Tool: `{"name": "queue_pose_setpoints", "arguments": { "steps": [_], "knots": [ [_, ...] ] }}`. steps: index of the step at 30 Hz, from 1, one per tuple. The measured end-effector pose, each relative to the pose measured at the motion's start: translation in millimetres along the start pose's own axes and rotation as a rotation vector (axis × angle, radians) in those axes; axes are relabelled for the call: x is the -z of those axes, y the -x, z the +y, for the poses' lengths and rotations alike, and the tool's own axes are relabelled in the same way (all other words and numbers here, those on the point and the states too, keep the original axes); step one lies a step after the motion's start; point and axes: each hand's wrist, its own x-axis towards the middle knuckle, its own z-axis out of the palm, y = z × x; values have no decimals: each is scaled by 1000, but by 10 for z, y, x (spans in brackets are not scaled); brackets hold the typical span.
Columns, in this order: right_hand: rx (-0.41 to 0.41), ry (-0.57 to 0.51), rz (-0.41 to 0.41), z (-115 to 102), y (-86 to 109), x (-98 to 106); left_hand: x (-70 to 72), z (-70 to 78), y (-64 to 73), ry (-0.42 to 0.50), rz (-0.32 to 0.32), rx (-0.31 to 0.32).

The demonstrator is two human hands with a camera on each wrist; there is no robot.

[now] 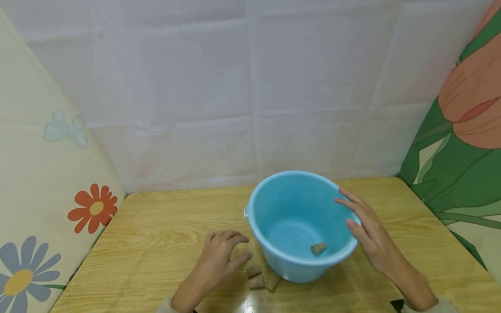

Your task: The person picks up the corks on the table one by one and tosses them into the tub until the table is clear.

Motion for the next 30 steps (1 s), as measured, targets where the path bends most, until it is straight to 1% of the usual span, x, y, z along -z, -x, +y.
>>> {"name": "queue_pose_setpoints", "arguments": {
  "steps": [4,13,19,25,30],
  "knots": [
    [-1,-5,-1,-1,0,-3,-27,-3,17,6,-31,3],
    [0,-15,-4,13,1,-5,-82,-24,58,-11,-108,11],
    [-4,-12,-3,5,2,-2,-90,-28,75,-13,-155,4],
    [-15,-9,-3,-11,1,1,-99,-41,93,-35,-205,9],
    [-12,-9,-4,-11,0,2,-123,-58,108,-50,-214,-18]
  ]
}}
